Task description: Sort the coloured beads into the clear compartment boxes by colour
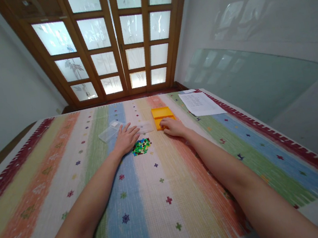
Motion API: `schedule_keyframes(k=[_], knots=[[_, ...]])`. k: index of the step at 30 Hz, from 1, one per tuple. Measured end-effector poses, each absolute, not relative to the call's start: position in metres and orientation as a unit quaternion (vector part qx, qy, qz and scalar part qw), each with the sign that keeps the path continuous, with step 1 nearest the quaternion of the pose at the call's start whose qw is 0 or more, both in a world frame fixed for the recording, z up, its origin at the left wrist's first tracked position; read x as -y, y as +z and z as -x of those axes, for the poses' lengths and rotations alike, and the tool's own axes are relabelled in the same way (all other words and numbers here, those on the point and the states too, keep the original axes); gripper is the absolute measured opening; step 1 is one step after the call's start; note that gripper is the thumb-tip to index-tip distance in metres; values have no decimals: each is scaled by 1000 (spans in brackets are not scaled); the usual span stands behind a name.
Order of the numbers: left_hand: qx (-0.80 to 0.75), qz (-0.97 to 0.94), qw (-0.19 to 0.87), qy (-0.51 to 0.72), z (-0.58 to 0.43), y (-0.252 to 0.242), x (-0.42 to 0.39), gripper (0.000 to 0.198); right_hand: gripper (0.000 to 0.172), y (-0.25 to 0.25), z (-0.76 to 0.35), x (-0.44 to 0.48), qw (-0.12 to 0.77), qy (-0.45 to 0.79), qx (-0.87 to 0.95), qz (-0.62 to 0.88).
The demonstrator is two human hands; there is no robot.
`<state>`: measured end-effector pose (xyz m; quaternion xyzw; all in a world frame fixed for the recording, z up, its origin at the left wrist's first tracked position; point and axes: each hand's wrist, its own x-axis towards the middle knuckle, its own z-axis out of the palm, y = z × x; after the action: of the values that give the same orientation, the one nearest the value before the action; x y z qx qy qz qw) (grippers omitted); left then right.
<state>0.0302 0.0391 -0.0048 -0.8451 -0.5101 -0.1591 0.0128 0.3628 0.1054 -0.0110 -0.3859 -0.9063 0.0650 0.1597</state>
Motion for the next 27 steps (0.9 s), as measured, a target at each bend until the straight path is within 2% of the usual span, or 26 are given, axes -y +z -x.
schedule_keyframes(k=[3,7,27], knots=[[517,842,13,-152,-30,-5,-38,52,18,-10,-358,-103,165,74,905,385],[513,842,12,-167,-27,-8,-39,51,7,-8,-358,-99,184,74,894,401],[472,841,-2,-263,-22,-20,-47,37,11,-11,-347,-90,196,62,896,394]])
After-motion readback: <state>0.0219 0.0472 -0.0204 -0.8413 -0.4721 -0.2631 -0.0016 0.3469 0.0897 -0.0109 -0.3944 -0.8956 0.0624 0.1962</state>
